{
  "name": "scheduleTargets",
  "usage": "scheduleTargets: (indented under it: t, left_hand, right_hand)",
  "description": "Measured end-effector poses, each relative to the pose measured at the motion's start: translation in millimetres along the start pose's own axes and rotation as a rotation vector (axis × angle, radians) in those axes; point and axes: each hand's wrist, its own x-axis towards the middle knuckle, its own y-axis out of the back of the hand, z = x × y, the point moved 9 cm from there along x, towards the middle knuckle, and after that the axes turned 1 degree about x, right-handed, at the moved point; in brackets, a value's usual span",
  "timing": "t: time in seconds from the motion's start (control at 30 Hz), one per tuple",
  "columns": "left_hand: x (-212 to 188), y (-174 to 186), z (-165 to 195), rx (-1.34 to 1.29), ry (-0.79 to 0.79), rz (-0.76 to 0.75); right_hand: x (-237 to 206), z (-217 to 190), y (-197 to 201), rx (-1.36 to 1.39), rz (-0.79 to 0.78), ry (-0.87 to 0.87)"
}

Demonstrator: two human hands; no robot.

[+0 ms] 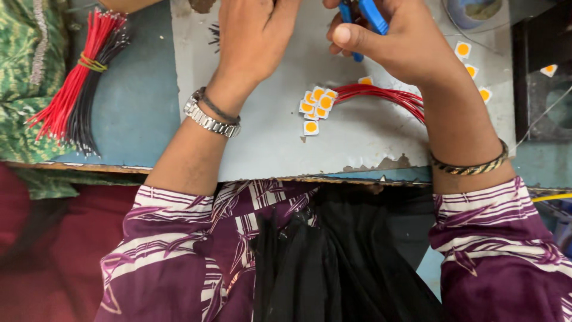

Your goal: The person solders red and black wires onto small LED components at a workbench, using a soldering iron and then pliers to trim and arrange the finished wired components. They gather the wired parts, dip the wire ends, and set completed pieces aside on the bench.

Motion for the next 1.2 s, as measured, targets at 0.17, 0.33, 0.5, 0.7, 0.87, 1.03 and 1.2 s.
scheduleTargets:
  t: [0.17, 0.33, 0.5, 0.7, 0.87, 1.03, 1.2]
  left_hand:
    - [3, -1, -6, -0.011, 0.07, -0.026]
    - [6, 8, 14, -0.008, -0.027, 0.04]
    - [7, 13, 26, 0.061, -0.084, 0.085]
    - [6, 13, 36, 0.16, -0.15, 0.093]
    - [6, 14, 41, 0.148, -0.161, 0.093]
    - [6, 13, 40, 0.128, -0.122, 0.038]
    - [7, 13, 40, 0.122, -0.107, 0.026]
  right_hand:
    - [1, -2, -1, -0.007, -0.018, 0.007]
    - [2, -2, 0, -0.051, -0.01, -0.026]
    - [2, -2, 0, -0.032, -0.018, -0.045]
    - [3, -4, -2, -0.031, -0.038, -0.033]
    - [4, -1, -3, 0.015, -0.032, -0.053]
    - [3, -1, -2, 0.009, -0.009, -0.067]
    - [3, 0, -1, -0.005, 0.002, -0.068]
